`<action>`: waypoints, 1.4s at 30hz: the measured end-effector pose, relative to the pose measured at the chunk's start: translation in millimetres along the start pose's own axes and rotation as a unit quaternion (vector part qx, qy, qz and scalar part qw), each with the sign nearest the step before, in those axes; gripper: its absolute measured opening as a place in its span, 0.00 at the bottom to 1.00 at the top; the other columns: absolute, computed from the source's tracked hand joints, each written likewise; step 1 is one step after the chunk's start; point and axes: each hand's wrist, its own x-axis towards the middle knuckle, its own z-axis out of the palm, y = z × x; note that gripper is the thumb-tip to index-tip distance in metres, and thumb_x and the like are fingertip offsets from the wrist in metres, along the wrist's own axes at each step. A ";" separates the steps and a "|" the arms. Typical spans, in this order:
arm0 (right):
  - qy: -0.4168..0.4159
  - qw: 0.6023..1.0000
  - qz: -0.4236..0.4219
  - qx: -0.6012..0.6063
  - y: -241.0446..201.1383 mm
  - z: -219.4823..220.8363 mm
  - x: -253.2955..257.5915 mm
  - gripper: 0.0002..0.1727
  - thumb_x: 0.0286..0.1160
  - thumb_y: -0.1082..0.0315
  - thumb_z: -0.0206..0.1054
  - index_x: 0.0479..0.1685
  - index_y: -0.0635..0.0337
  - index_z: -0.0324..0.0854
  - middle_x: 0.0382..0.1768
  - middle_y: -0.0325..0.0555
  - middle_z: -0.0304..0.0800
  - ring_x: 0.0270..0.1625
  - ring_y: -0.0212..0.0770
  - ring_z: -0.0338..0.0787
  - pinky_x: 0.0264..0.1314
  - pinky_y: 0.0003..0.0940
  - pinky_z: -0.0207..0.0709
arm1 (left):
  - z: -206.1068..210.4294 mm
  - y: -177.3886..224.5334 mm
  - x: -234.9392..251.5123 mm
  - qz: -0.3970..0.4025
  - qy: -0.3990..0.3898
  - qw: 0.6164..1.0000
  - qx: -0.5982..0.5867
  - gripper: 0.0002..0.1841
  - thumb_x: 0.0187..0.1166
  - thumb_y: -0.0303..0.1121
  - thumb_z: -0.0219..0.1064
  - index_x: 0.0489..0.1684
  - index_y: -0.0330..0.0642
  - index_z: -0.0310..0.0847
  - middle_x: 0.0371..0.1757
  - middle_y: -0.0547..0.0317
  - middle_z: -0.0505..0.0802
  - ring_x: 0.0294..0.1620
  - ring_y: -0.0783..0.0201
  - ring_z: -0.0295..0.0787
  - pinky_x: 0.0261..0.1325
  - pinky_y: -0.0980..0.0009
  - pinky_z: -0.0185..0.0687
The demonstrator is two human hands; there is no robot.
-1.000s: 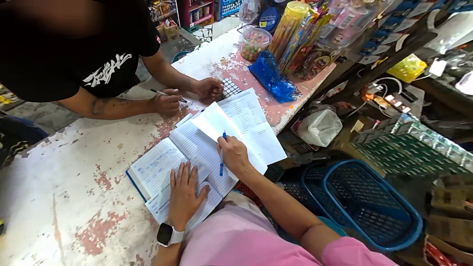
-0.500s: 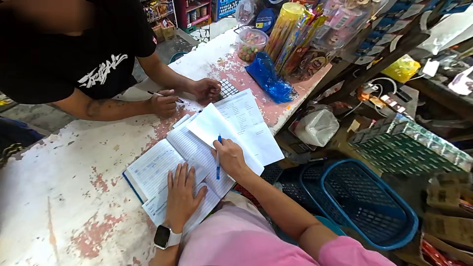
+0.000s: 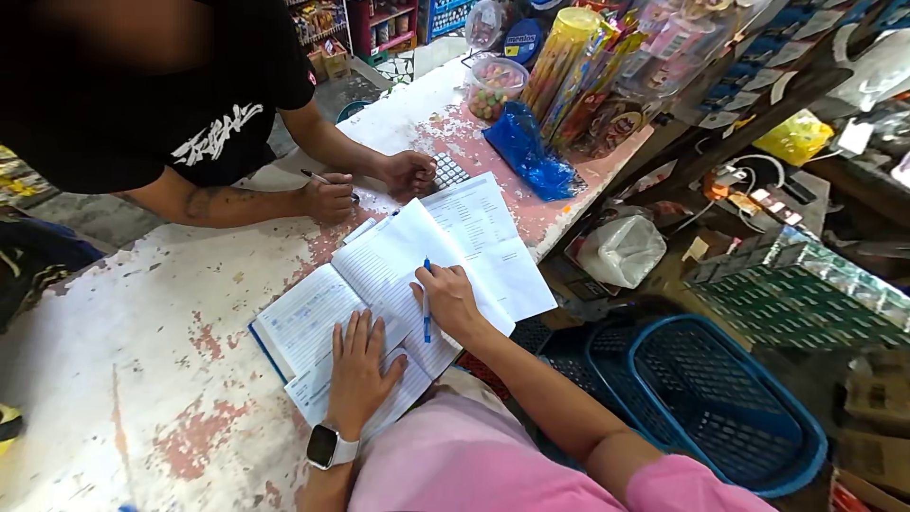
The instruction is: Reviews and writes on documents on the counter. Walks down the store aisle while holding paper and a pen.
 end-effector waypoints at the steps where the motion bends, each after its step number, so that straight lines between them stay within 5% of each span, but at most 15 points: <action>1: -0.001 1.000 0.004 0.026 0.7 -1.0 1.1 0.12 0.79 0.63 0.67 0.39 0.64 0.89 0.34 0.58 0.93 0.36 0.58 0.94 0.42 0.55 0.83 | -1.5 0.9 0.0 -0.002 -0.004 1.000 -0.004 0.43 0.82 0.68 0.46 0.76 0.36 0.79 0.82 0.37 0.78 0.86 0.36 0.67 0.87 0.32 0.46; 4: -0.040 0.987 0.029 0.156 5.9 -3.0 6.8 0.14 0.84 0.64 0.64 0.48 0.68 0.89 0.44 0.60 0.94 0.45 0.57 0.95 0.50 0.54 0.86 | -5.5 1.7 -0.5 -0.010 -0.017 0.999 -0.025 0.41 0.81 0.66 0.51 0.77 0.38 0.79 0.82 0.35 0.77 0.87 0.34 0.66 0.87 0.30 0.46; 9: -0.011 0.923 0.078 0.377 16.3 11.7 10.1 0.13 0.87 0.71 0.60 0.52 0.75 0.85 0.37 0.58 0.92 0.35 0.41 0.94 0.45 0.36 0.90 | -4.6 0.9 -0.9 -0.002 -0.019 1.000 -0.011 0.38 0.81 0.63 0.55 0.79 0.40 0.77 0.83 0.36 0.76 0.87 0.34 0.66 0.86 0.31 0.49; 16: 0.015 0.889 0.093 0.447 8.1 20.0 9.2 0.15 0.90 0.69 0.53 0.52 0.73 0.82 0.44 0.50 0.95 0.39 0.31 0.94 0.49 0.28 0.89 | -6.8 3.0 0.8 -0.024 -0.026 0.999 -0.022 0.39 0.80 0.63 0.58 0.81 0.40 0.76 0.84 0.29 0.72 0.88 0.31 0.62 0.89 0.35 0.48; 21: -0.084 0.840 0.115 0.524 -1.8 21.9 26.6 0.25 0.93 0.62 0.41 0.67 0.71 0.78 0.56 0.50 0.90 0.44 0.30 0.90 0.51 0.27 0.86 | -9.0 4.4 1.7 -0.036 -0.049 0.998 -0.013 0.41 0.81 0.65 0.55 0.84 0.40 0.72 0.86 0.28 0.69 0.90 0.32 0.58 0.91 0.39 0.46; 24: -0.159 0.822 0.106 0.537 -15.4 30.4 45.1 0.26 0.92 0.62 0.40 0.59 0.70 0.83 0.49 0.47 0.78 0.35 0.28 0.79 0.38 0.20 0.77 | -11.9 5.9 3.4 -0.045 -0.068 0.996 -0.021 0.42 0.81 0.64 0.56 0.85 0.39 0.70 0.87 0.29 0.68 0.91 0.34 0.57 0.92 0.39 0.45; 28: -0.218 0.771 0.101 0.589 -33.7 47.8 69.5 0.10 0.90 0.67 0.55 0.51 0.64 0.79 0.34 0.38 0.84 0.28 0.28 0.83 0.36 0.24 0.82 | -10.0 5.1 2.6 -0.059 -0.085 0.994 -0.019 0.43 0.81 0.67 0.54 0.86 0.41 0.69 0.89 0.34 0.66 0.93 0.37 0.54 0.93 0.41 0.42; 30: -0.220 0.754 0.067 0.616 -42.3 56.7 77.1 0.03 0.83 0.70 0.63 0.42 0.60 0.78 0.38 0.39 0.87 0.31 0.31 0.87 0.39 0.28 0.87 | -11.1 5.5 0.3 -0.063 -0.080 0.995 -0.016 0.41 0.81 0.67 0.54 0.84 0.42 0.72 0.89 0.37 0.68 0.92 0.38 0.55 0.92 0.39 0.43; 32: -0.232 0.743 0.046 0.626 -53.8 62.3 80.7 0.04 0.79 0.73 0.67 0.37 0.58 0.77 0.40 0.40 0.87 0.31 0.31 0.87 0.38 0.28 0.87 | -13.2 6.0 -2.7 -0.069 -0.082 0.994 -0.018 0.40 0.81 0.65 0.56 0.83 0.43 0.73 0.89 0.39 0.69 0.93 0.39 0.54 0.91 0.36 0.42; 35: -0.272 0.731 0.081 0.621 -81.0 62.1 80.4 0.08 0.74 0.77 0.70 0.39 0.60 0.73 0.26 0.39 0.86 0.23 0.32 0.86 0.32 0.30 0.88 | -16.9 6.0 -8.1 -0.078 -0.086 0.993 -0.027 0.38 0.81 0.63 0.58 0.82 0.45 0.74 0.89 0.41 0.70 0.93 0.38 0.54 0.91 0.36 0.42; 42: -0.360 0.748 0.067 0.553 -128.1 59.3 76.0 0.10 0.79 0.75 0.69 0.32 0.63 0.72 0.19 0.41 0.81 0.18 0.31 0.83 0.27 0.24 0.83 | -17.7 3.5 -32.1 -0.082 -0.024 0.996 0.000 0.35 0.81 0.64 0.56 0.82 0.54 0.76 0.84 0.29 0.72 0.87 0.31 0.63 0.88 0.37 0.53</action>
